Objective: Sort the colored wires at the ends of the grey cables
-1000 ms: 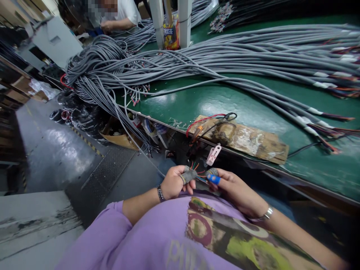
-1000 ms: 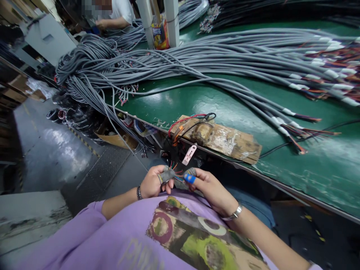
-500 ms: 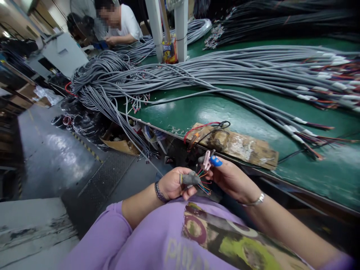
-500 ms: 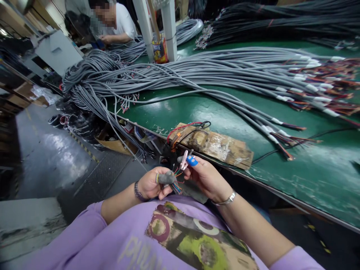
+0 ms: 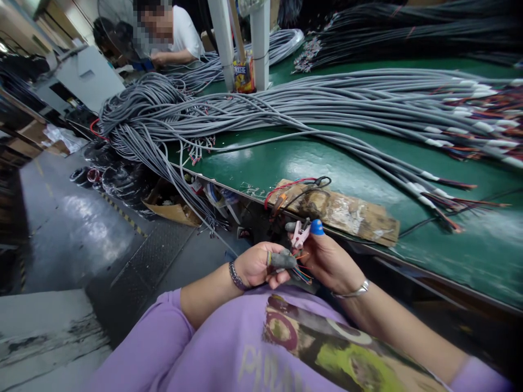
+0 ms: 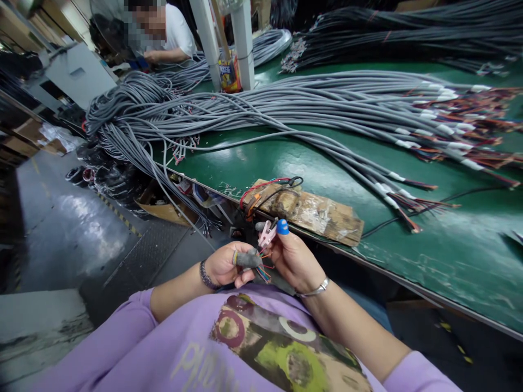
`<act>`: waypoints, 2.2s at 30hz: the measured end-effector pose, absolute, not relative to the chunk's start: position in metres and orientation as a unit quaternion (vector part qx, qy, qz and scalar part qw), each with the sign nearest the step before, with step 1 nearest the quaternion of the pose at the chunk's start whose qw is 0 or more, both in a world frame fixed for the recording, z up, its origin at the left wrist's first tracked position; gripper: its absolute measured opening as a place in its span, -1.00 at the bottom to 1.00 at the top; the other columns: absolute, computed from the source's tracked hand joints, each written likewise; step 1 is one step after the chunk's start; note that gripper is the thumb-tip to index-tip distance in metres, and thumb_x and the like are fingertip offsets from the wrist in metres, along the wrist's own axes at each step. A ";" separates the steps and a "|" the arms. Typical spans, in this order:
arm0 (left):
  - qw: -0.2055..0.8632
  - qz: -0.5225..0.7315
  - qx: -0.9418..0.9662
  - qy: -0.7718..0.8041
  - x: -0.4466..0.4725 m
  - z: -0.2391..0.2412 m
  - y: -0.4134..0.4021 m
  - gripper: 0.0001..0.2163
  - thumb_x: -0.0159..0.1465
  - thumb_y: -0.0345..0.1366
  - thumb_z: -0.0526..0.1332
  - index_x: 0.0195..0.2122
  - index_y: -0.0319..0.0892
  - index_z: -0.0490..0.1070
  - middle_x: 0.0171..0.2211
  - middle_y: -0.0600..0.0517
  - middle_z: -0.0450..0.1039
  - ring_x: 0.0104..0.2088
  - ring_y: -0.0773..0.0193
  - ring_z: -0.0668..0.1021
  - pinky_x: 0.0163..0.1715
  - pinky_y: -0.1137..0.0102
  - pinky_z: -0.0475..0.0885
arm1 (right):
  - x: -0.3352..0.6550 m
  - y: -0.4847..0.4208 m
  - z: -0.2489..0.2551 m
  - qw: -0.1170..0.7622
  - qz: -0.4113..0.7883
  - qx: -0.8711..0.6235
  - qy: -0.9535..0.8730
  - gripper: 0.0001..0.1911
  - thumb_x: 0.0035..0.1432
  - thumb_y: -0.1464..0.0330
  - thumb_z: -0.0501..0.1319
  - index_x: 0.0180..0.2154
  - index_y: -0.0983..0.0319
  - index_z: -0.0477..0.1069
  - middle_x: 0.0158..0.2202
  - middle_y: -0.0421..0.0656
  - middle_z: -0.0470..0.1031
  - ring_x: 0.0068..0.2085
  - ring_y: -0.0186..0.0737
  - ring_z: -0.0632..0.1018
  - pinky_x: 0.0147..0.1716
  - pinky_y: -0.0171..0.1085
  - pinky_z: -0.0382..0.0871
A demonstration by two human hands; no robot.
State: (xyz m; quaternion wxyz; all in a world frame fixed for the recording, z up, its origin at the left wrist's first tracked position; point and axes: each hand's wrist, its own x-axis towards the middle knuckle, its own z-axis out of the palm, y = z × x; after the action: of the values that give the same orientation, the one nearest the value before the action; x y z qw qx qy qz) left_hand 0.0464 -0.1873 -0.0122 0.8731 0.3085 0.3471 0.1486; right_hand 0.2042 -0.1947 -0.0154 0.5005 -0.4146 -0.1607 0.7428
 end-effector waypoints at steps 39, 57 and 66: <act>0.831 0.228 0.322 0.392 0.049 -0.005 -0.211 -0.53 -0.09 0.04 0.43 -0.48 -0.25 0.30 -0.68 0.07 0.38 -0.77 0.39 0.38 -0.83 0.58 0.14 | 0.211 -0.200 -0.018 0.497 0.771 -0.367 -0.154 -0.52 -0.19 0.01 0.48 -0.35 0.24 0.53 -0.45 -0.21 0.49 -0.45 -0.36 0.46 -0.46 -0.37 0.45; 0.830 0.211 0.318 0.407 0.053 -0.004 -0.209 -0.48 -0.17 0.08 0.44 -0.46 -0.25 0.31 -0.67 0.07 0.38 -0.76 0.39 0.39 -0.81 0.56 0.11 | 0.209 -0.201 -0.018 0.510 0.762 -0.366 -0.157 -0.48 -0.17 -0.06 0.43 -0.34 0.22 0.52 -0.42 -0.17 0.50 -0.44 -0.28 0.46 -0.46 -0.31 0.44; 0.814 0.231 0.330 0.419 0.046 -0.006 -0.219 -0.50 -0.06 0.10 0.41 -0.49 -0.26 0.29 -0.64 0.06 0.39 -0.73 0.41 0.41 -0.78 0.57 0.15 | 0.214 -0.203 -0.018 0.487 0.781 -0.346 -0.182 -0.54 -0.10 -0.03 0.42 -0.34 0.20 0.51 -0.41 -0.21 0.48 -0.43 -0.37 0.45 -0.44 -0.38 0.44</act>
State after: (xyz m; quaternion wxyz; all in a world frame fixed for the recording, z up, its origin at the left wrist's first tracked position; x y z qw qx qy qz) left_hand 0.0461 -0.2194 -0.0062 0.8140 0.3296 0.4190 0.2308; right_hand 0.2143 -0.2034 -0.0181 0.4869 -0.3458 -0.1824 0.7811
